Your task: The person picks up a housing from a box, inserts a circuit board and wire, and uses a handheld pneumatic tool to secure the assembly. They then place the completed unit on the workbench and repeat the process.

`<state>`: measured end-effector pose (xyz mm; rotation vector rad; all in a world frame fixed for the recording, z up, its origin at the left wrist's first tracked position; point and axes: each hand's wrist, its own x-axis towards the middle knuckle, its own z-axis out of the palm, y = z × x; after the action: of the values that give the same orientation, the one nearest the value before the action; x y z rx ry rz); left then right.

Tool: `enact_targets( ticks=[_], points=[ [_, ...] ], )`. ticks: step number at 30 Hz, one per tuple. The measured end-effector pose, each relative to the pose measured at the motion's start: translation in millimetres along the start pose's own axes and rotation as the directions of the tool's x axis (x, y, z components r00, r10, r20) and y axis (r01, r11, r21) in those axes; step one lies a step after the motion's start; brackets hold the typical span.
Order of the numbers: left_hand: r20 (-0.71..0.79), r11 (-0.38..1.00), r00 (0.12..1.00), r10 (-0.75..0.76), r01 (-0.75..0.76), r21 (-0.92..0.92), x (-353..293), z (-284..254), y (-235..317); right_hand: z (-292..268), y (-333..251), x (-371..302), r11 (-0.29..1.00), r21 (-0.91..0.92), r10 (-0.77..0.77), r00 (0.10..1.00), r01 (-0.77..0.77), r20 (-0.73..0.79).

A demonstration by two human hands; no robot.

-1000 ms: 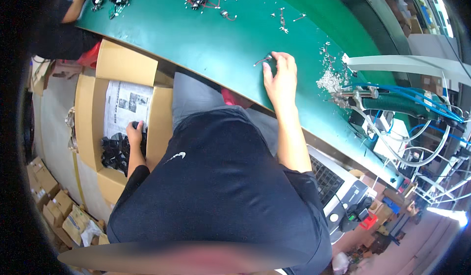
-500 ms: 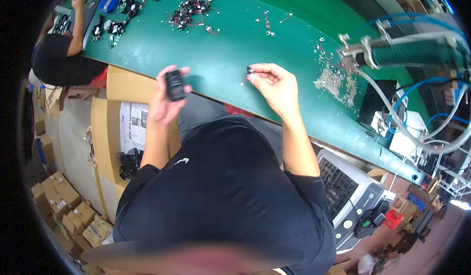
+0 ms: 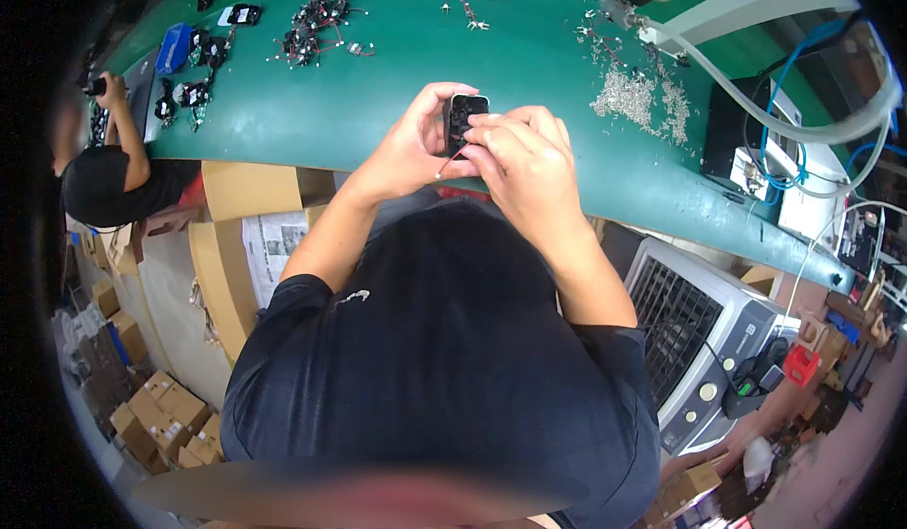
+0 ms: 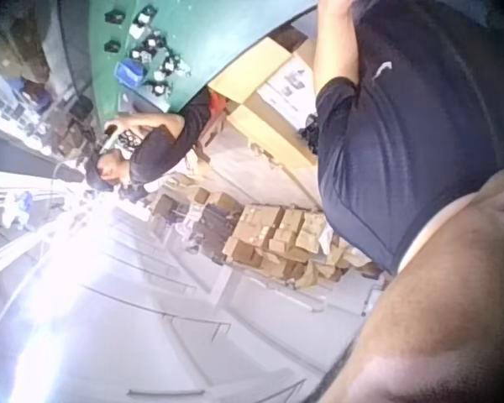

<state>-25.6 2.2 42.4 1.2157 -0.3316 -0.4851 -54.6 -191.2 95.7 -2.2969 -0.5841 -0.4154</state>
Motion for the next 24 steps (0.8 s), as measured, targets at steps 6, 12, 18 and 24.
enact_targets(
  ticks=[6, 12, 18, 24],
  points=[
    [-0.011, 0.997, 1.0, 0.03, -0.029, 0.075, -6.7, 2.5, -1.3, 0.8, -1.2, -0.6, 1.0, 0.023, -0.001, 0.999, 0.0, 0.043],
    [-0.044, 0.99, 0.999, 0.026, -0.02, 0.137, -10.4, 3.4, -0.2, -0.5, -4.6, 0.2, 1.0, -0.014, -0.012, 0.999, 0.013, 0.053],
    [-0.037, 0.979, 0.998, 0.056, -0.048, 0.196, -8.1, 1.5, 0.5, 2.7, -3.2, 0.3, 1.0, -0.013, -0.004, 0.996, 0.005, 0.086],
    [-0.014, 0.937, 0.995, 0.098, -0.088, 0.338, -4.7, 3.2, 6.6, 9.4, 3.0, 2.8, 0.998, 0.044, 0.046, 0.992, -0.052, 0.118]
  ],
)
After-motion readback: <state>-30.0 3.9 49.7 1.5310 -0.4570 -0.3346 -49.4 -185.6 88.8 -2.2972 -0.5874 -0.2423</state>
